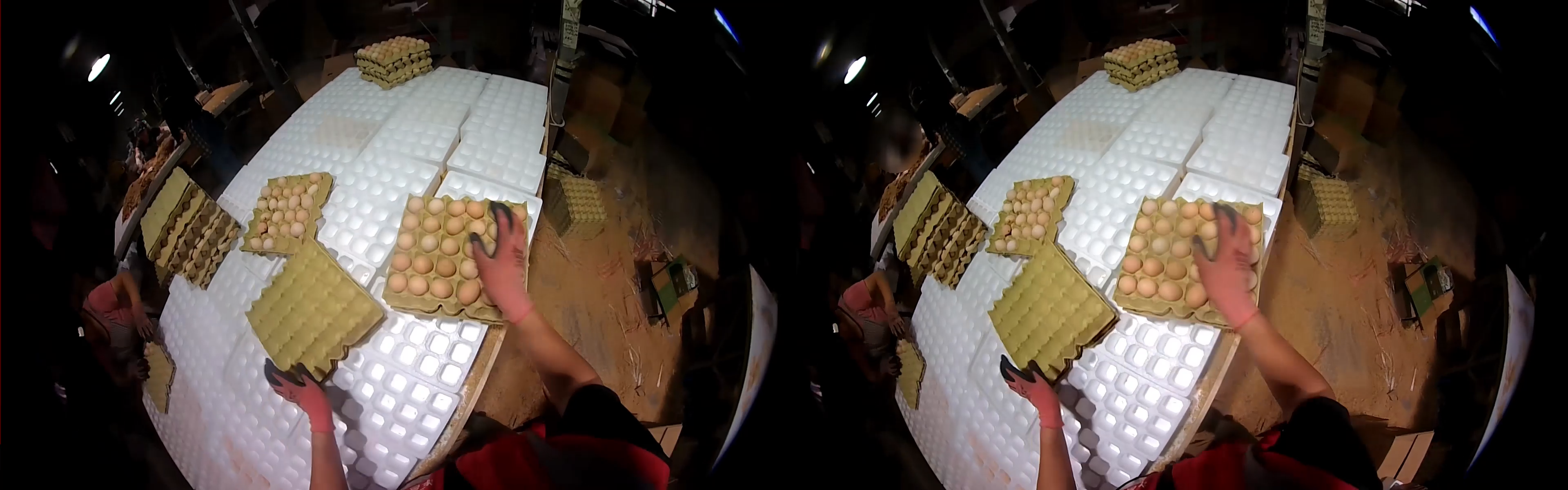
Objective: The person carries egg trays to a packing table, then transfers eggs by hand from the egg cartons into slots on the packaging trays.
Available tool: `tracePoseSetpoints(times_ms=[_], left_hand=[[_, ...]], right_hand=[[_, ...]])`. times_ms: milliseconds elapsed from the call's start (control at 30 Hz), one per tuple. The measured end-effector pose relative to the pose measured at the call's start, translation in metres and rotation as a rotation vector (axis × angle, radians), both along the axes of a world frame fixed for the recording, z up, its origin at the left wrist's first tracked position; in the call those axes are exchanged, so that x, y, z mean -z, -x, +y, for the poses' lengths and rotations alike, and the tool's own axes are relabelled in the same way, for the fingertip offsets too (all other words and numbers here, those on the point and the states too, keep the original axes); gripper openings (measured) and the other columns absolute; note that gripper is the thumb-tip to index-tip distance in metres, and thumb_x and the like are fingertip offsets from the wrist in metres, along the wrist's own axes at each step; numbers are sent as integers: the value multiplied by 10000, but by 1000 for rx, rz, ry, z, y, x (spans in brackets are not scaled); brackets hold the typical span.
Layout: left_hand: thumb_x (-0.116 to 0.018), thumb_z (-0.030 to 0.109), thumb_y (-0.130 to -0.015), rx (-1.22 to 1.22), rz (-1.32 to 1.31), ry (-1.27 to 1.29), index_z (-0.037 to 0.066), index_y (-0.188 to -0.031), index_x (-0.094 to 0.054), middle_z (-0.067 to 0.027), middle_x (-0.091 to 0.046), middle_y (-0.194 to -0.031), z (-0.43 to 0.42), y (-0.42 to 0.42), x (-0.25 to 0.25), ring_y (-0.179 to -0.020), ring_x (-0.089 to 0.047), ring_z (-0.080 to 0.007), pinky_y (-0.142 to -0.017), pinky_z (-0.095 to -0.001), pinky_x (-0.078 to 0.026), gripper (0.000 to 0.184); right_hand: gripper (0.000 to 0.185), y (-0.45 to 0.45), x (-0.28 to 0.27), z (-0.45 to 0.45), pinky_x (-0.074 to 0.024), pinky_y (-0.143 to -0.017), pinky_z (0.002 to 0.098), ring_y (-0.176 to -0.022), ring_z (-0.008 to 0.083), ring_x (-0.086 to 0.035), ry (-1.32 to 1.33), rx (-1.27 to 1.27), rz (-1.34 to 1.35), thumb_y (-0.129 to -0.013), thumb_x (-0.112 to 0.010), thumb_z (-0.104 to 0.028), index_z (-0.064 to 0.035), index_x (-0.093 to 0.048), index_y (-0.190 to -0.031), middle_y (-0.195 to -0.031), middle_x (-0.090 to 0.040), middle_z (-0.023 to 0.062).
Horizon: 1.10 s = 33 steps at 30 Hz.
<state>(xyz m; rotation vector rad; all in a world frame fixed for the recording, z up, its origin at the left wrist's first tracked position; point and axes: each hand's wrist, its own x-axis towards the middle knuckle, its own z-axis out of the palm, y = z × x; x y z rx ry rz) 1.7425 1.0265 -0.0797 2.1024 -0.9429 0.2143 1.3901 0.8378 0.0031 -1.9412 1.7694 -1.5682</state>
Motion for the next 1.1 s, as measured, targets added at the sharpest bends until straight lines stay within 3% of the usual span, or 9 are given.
tracePoseSetpoints(times_ms=[100,200,333,433,633,767,867,933,1100], left_hand=[[-606,80,-889,706,132,-39,-17,-1434,-413,-252,-494,-1379,-57,74,-57,-1278,-470,-424,-1101,-451,-370,587],[-614,222,-906,843,-51,-233,17,-1370,-490,-274,-544,-1282,-176,120,-17,-1215,-510,-434,-1023,-484,-435,522],[-534,413,-961,879,242,-590,-33,-1237,-552,-264,-574,-1196,-236,131,-33,-1096,-584,-448,-939,-490,-486,525],[-558,347,-948,794,447,-443,36,-1219,-579,-238,-589,-1156,-222,122,-31,-1060,-598,-439,-882,-476,-502,413],[-561,304,-992,609,523,32,-55,-1343,-489,-246,-603,-1227,-26,99,-107,-1127,-583,-368,-968,-426,-447,507],[-630,373,-960,400,672,350,-31,-1314,-515,-186,-590,-1273,152,66,-71,-1185,-566,-271,-1009,-392,-442,549],[-486,354,-1038,163,579,-129,-53,-1420,-378,-233,-516,-1324,286,46,-58,-1168,-510,-313,-1000,-427,-427,569],[-492,318,-1036,55,751,72,-62,-1385,-421,-251,-529,-1303,316,60,-60,-1155,-520,-348,-1011,-433,-416,521],[-545,226,-980,42,618,-191,-78,-1379,-449,-310,-554,-1268,342,27,11,-1159,-524,-425,-1039,-458,-391,511]], right_hand=[[558,79,86,-5,-428,-1040,416,-1241,349,-521,-292,36,-500,-896,-678,-154,32,-455,-1372,-1390,-491,222],[523,85,127,0,-446,-1012,350,-1169,251,-577,-411,-188,-758,-888,-664,-85,52,-468,-1353,-1267,-616,164],[467,83,118,-5,-477,-963,332,-1107,221,-601,-395,-146,-825,-872,-640,-22,52,-515,-1315,-1257,-624,138],[471,80,84,8,-492,-941,329,-1085,208,-610,-346,-195,-919,-857,-647,-14,53,-527,-1307,-1246,-631,132],[616,43,-17,101,-454,-1023,341,-1197,236,-571,-433,-373,-614,-886,-669,-122,27,-435,-1436,-1317,-600,159],[734,-14,-21,189,-408,-1086,383,-1294,311,-526,-662,-567,-430,-868,-699,-261,-3,-388,-1481,-1372,-559,226],[761,-60,6,253,-413,-1086,395,-1288,328,-528,-863,-809,-387,-852,-708,-291,-21,-387,-1486,-1376,-553,234],[697,-92,51,276,-422,-1065,365,-1245,254,-547,-907,-896,-288,-886,-702,-253,-61,-408,-1488,-1354,-579,171],[686,-128,96,285,-473,-990,379,-1177,277,-588,-1034,-879,-219,-878,-687,-284,-66,-437,-1479,-1304,-613,185]])
